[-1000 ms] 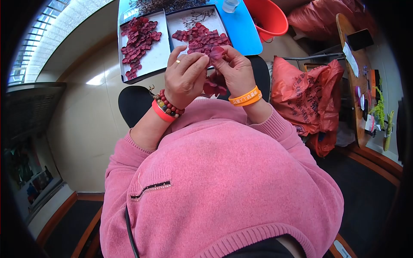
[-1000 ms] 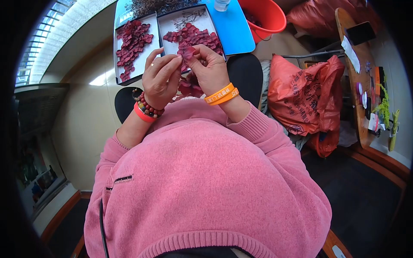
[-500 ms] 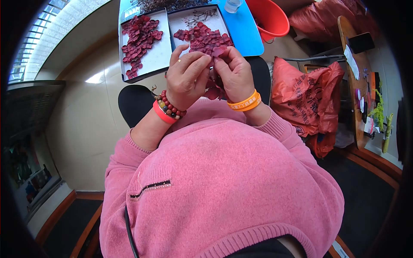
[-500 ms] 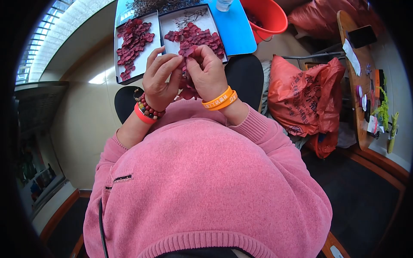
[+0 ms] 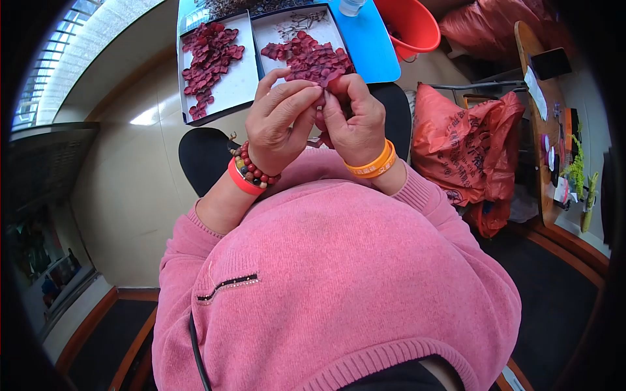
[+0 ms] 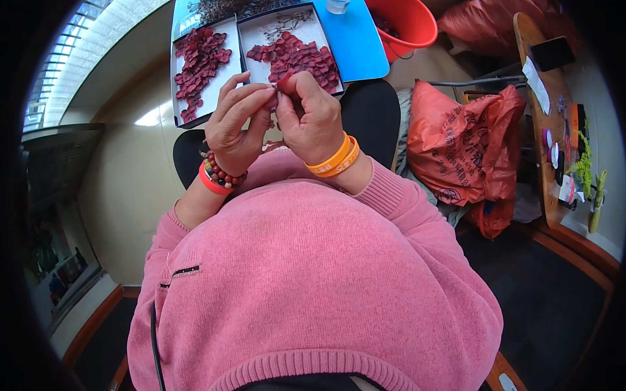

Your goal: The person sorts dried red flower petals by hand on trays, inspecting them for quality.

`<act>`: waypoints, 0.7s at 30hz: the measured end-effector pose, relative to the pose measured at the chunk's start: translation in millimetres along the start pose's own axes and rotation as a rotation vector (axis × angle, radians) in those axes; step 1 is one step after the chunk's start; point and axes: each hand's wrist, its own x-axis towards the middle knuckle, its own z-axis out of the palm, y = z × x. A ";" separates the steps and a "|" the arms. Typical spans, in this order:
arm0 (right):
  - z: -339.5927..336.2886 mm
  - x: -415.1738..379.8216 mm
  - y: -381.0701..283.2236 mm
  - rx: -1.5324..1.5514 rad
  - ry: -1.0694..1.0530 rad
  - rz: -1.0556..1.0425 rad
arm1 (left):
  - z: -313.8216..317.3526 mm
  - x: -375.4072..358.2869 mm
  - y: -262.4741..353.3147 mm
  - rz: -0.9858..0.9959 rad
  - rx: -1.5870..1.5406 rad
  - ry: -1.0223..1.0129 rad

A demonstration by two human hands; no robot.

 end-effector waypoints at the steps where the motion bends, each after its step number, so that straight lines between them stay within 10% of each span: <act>1: -1.7 -0.7 -2.0 0.088 -0.021 0.110 | -2.0 1.6 -1.9 0.003 -0.016 -0.027; 21: -11.7 3.3 -13.5 0.607 -0.149 0.560 | -6.5 -0.7 10.2 -0.021 -0.052 -0.056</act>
